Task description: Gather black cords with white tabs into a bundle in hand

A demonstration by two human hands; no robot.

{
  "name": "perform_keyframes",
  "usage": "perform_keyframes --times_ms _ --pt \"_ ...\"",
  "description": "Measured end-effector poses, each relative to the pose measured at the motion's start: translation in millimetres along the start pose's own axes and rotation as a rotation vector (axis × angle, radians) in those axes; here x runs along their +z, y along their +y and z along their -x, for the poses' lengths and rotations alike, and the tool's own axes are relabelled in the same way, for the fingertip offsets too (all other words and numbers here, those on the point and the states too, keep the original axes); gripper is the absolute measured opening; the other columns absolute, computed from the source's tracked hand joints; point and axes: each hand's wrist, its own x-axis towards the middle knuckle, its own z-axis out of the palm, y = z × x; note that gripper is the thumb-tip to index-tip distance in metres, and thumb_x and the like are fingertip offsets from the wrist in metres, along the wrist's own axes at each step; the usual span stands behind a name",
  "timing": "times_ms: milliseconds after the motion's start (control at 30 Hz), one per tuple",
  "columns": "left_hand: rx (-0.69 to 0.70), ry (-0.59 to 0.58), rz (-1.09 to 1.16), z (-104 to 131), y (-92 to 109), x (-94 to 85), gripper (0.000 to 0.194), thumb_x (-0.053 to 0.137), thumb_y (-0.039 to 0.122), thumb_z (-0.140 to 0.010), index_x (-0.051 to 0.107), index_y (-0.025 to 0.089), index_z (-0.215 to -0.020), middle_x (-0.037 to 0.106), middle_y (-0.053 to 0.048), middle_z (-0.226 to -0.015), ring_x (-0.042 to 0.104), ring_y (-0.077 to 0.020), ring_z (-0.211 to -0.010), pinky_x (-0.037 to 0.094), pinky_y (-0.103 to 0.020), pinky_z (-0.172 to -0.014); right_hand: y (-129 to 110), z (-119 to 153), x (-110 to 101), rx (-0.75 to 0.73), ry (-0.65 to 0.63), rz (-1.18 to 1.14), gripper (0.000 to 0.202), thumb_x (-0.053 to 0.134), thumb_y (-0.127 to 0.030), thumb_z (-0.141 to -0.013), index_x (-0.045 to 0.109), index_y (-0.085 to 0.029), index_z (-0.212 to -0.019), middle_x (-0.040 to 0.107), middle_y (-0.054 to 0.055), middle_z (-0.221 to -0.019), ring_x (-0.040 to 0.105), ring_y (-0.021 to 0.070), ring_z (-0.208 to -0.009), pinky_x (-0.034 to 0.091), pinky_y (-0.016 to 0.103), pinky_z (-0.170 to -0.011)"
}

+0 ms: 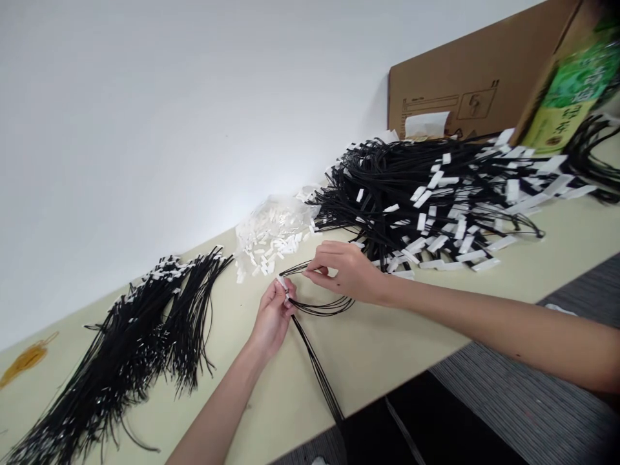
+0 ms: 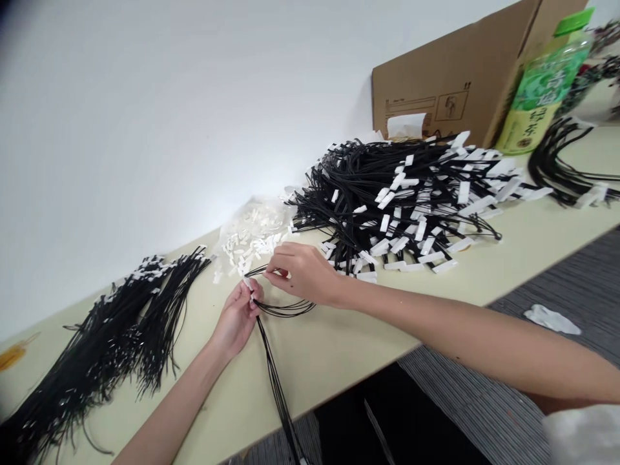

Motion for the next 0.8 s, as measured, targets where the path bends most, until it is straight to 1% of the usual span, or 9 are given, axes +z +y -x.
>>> perform_keyframes --times_ms 167,533,800 --pt "0.006 0.013 -0.023 -0.1 -1.4 -0.6 0.021 0.054 0.036 -0.078 0.05 0.016 -0.072 0.038 0.002 -0.065 0.028 -0.0063 -0.051 0.025 -0.014 -0.042 -1.6 1.3 1.0 0.026 -0.026 0.02 0.011 0.053 -0.015 -0.077 0.058 -0.014 -0.067 0.05 -0.001 -0.057 0.043 0.0099 -0.057 0.035 0.022 -0.055" --pt "0.05 -0.01 -0.055 0.8 -2.3 0.0 0.022 0.052 0.037 -0.079 0.05 0.016 -0.072 0.038 0.002 -0.065 0.029 -0.0069 -0.052 0.026 -0.015 -0.044 -2.0 2.0 2.0 0.044 -0.048 0.03 0.012 0.053 -0.015 -0.075 0.056 -0.015 -0.064 0.049 -0.001 -0.056 0.042 0.0102 -0.057 0.034 0.022 -0.056" --pt "0.057 -0.007 -0.04 2.5 -0.8 1.8 0.023 0.055 0.038 -0.077 0.051 0.016 -0.071 0.039 0.002 -0.064 0.03 -0.0066 -0.051 0.026 -0.016 -0.044 -5.4 0.6 -0.1 0.064 -0.067 0.02 0.012 0.052 -0.015 -0.074 0.057 -0.015 -0.063 0.048 -0.001 -0.055 0.041 0.0104 -0.056 0.033 0.023 -0.056"
